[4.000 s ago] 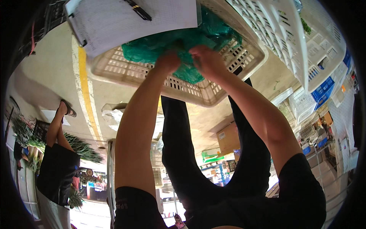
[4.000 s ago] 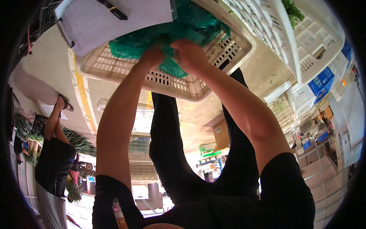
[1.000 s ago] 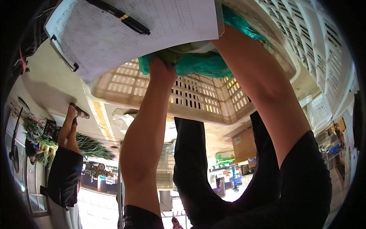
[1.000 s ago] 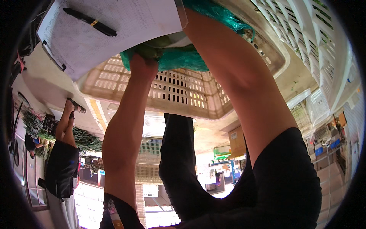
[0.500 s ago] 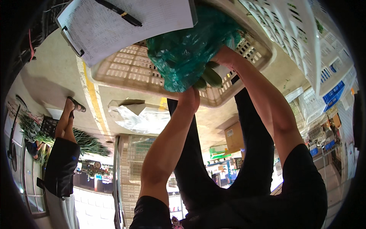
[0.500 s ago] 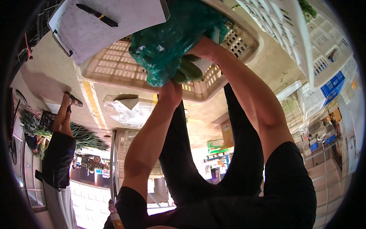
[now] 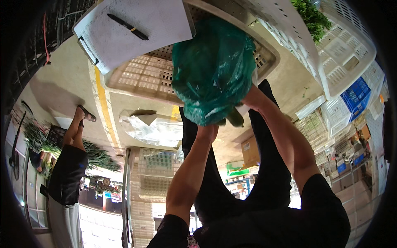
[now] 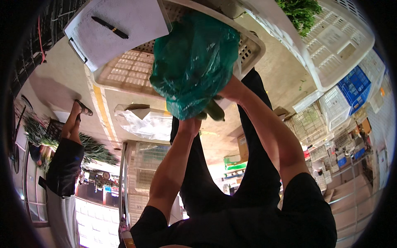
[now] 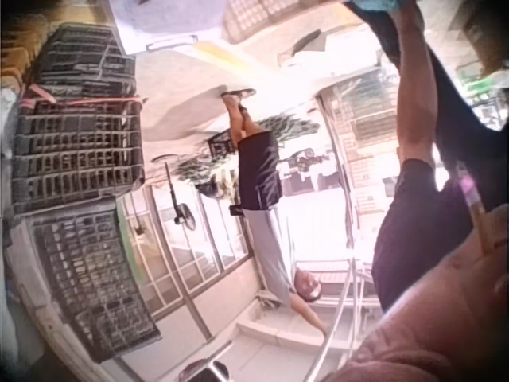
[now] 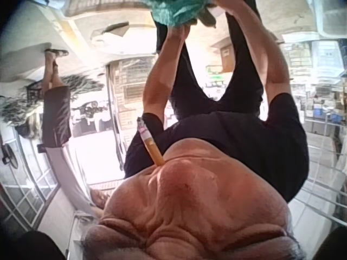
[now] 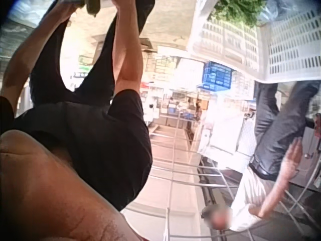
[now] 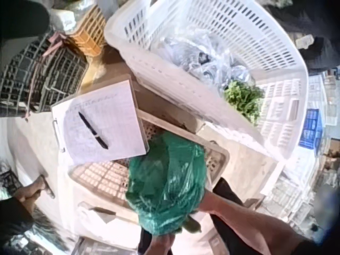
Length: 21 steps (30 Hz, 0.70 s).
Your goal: The person holds a clipboard and writes on it with a pen while standing in a market area. They pick up a green plastic bag containing vegetables from a crate, place it into a white basket, and then move the basket to a different location. The person continues to write on the clipboard and handles various crates and bags of produce.
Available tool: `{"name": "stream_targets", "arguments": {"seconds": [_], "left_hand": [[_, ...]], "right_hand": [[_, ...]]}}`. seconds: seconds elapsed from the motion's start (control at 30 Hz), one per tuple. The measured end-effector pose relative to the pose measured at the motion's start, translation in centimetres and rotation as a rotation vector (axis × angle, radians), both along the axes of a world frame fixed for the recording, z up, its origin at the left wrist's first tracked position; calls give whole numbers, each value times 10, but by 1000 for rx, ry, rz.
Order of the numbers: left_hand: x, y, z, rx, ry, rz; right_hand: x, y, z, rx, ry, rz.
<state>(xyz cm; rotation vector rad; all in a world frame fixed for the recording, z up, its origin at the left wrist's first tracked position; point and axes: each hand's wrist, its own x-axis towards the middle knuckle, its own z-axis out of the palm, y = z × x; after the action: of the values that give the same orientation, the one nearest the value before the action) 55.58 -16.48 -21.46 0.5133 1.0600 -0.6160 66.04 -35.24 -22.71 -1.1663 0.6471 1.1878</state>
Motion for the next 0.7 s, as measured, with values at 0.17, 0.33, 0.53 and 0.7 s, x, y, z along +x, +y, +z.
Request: {"name": "stream_targets", "arguments": {"seconds": [0.17, 0.33, 0.53, 0.7], "left_hand": [[0, -13, 33, 4, 54, 58], [-23, -18, 66, -155, 141, 8], [-1, -28, 89, -27, 137, -70], [-5, -21, 114, -35, 223, -111]], "right_hand": [[-23, -5, 29, -12, -148, -132], [-36, -22, 67, -31, -136, -132], [-18, -33, 86, 43, 59, -184], [-23, -30, 110, 34, 232, -194]]}}
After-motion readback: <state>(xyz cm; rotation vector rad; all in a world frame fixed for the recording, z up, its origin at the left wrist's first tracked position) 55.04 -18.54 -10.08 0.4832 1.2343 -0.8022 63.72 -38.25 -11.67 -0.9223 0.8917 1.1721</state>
